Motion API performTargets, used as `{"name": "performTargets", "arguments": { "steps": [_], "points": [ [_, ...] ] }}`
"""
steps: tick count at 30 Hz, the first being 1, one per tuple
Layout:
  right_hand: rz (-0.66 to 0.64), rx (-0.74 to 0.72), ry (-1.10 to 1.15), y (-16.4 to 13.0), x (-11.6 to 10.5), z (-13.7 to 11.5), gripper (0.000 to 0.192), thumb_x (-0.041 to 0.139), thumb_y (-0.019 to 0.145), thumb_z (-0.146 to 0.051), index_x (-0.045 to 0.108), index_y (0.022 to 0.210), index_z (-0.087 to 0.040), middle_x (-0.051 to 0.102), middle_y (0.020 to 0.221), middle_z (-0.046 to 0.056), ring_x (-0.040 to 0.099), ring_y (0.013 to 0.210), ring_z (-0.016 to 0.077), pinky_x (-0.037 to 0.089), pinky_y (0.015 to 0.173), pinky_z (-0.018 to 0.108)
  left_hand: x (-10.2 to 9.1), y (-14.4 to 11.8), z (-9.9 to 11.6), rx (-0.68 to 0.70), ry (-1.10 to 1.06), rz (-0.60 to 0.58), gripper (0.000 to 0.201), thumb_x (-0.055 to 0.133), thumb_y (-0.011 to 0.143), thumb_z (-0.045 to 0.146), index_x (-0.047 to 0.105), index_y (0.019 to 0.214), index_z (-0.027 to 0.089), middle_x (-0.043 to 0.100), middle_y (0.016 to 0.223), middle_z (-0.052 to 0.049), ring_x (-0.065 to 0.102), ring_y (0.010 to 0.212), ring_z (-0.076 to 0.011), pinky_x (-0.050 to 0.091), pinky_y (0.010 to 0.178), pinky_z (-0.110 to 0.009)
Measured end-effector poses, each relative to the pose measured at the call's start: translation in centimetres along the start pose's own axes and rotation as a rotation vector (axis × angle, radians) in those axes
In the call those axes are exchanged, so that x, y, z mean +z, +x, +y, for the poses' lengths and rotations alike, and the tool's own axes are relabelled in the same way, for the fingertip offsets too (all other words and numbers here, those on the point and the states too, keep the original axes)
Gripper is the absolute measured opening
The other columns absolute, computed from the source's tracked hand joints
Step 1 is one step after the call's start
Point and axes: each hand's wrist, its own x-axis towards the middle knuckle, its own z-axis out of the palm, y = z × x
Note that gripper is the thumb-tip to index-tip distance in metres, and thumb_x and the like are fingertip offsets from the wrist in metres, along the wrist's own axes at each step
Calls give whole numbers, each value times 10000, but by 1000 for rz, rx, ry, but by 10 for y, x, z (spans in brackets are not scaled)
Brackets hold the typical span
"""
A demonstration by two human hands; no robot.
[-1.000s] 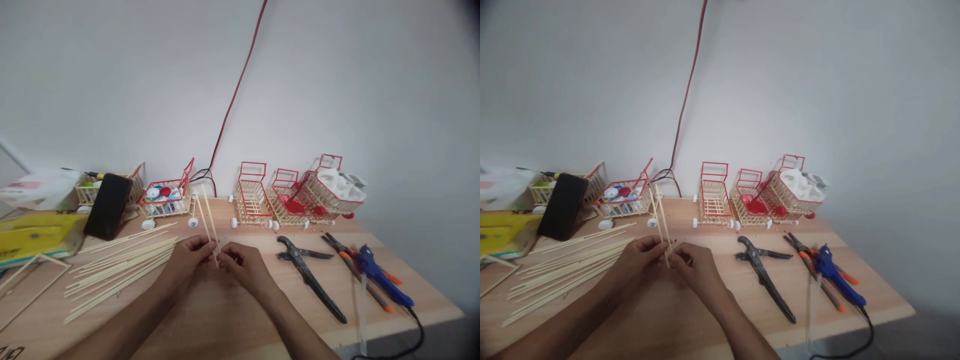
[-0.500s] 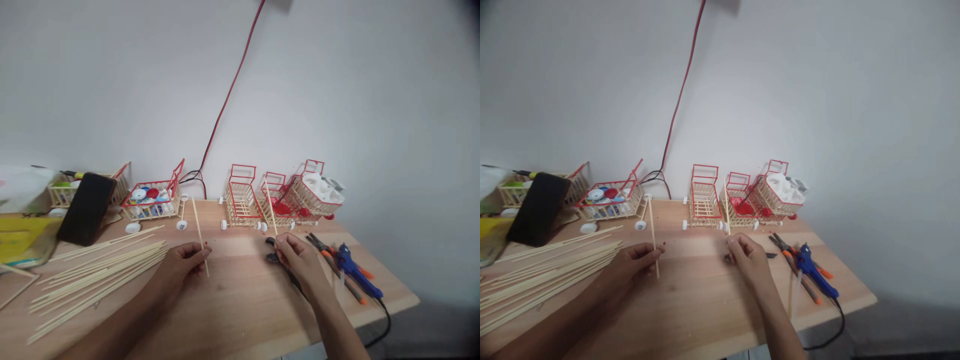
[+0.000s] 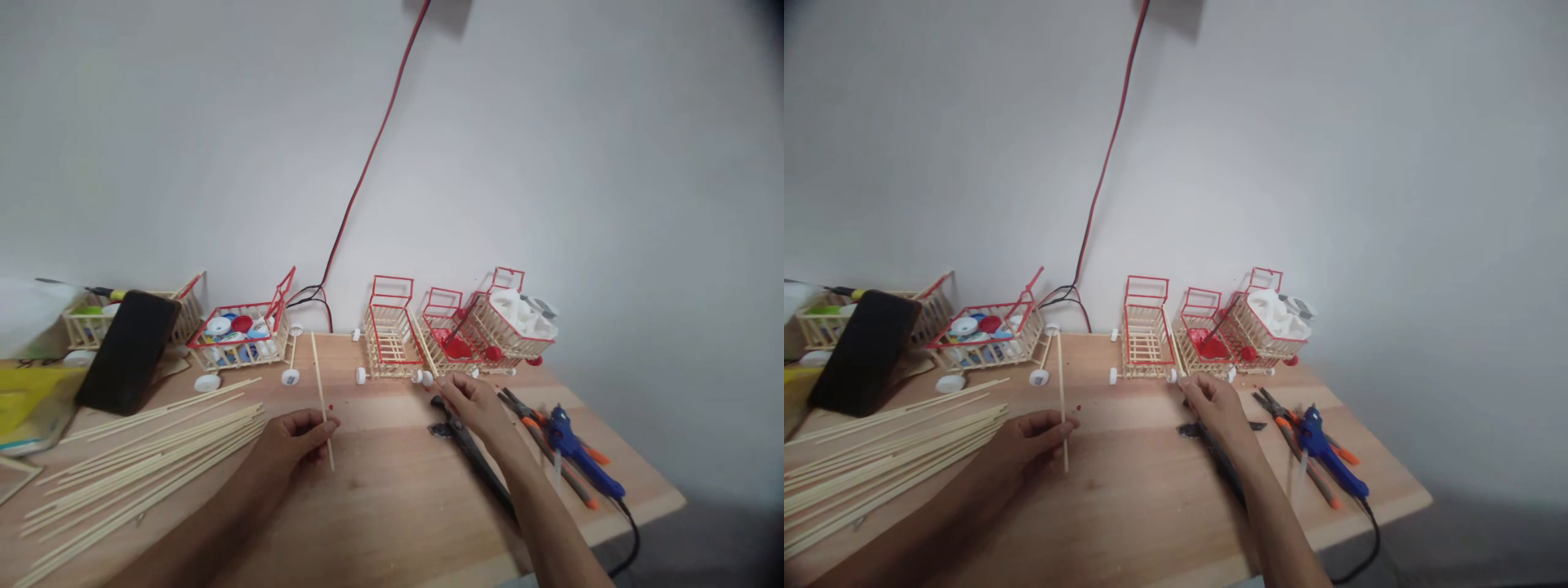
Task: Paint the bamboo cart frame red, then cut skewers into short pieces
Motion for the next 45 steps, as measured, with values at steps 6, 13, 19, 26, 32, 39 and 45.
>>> {"name": "performTargets", "arguments": {
  "steps": [6, 13, 19, 26, 32, 39, 45],
  "points": [
    [-24, 26, 28, 6, 2, 8, 384, 510, 834, -505, 523, 639, -175, 411, 512, -46, 349, 476, 94, 254, 474, 231, 0, 1, -1, -8, -38, -11, 283, 753, 688, 406, 651, 705, 143, 519, 555, 28, 414, 510, -76, 318, 501, -189],
    [-35, 26, 29, 10, 4, 15, 399, 499, 843, -512, 528, 645, -167, 399, 502, -51, 330, 467, 83, 232, 463, 221, -2, 3, -2, -13, -14, -18, 303, 737, 706, 424, 640, 721, 138, 512, 558, 37, 402, 507, -66, 304, 495, -182],
    [-33, 28, 44, 13, 6, 17, 387, 512, 831, -501, 525, 639, -166, 406, 495, -52, 331, 459, 78, 236, 461, 216, -2, 3, -1, -8, -9, -17, 318, 748, 682, 426, 621, 688, 135, 518, 551, 33, 417, 519, -77, 319, 509, -190],
    [-40, 37, 52, 13, 6, 16, 405, 508, 829, -528, 502, 638, -171, 390, 494, -58, 318, 458, 75, 224, 457, 212, -3, 4, -3, -14, -19, -15, 318, 749, 679, 428, 644, 740, 134, 508, 566, 38, 409, 517, -72, 324, 501, -187],
    [-41, 58, 54, 11, 6, 14, 421, 517, 814, -552, 483, 630, -175, 389, 492, -62, 317, 446, 71, 222, 448, 206, -3, 4, -2, 1, 2, -15, 312, 743, 686, 425, 648, 738, 132, 515, 567, 33, 415, 525, -74, 337, 513, -187],
    [-39, 30, 23, 12, 5, 12, 424, 499, 822, -548, 497, 627, -172, 394, 495, -56, 322, 460, 79, 228, 464, 217, -3, 4, -2, 16, 18, -27, 308, 727, 706, 429, 638, 725, 134, 510, 573, 36, 413, 532, -73, 328, 519, -185],
    [-77, -29, 34, 2, 5, 7, 399, 500, 842, -506, 454, 607, -186, 397, 528, -48, 335, 488, 89, 253, 480, 227, -2, 2, -1, 10, 64, -7, 324, 699, 708, 449, 628, 759, 137, 508, 574, 34, 428, 523, -87, 333, 511, -202]
  ]
}}
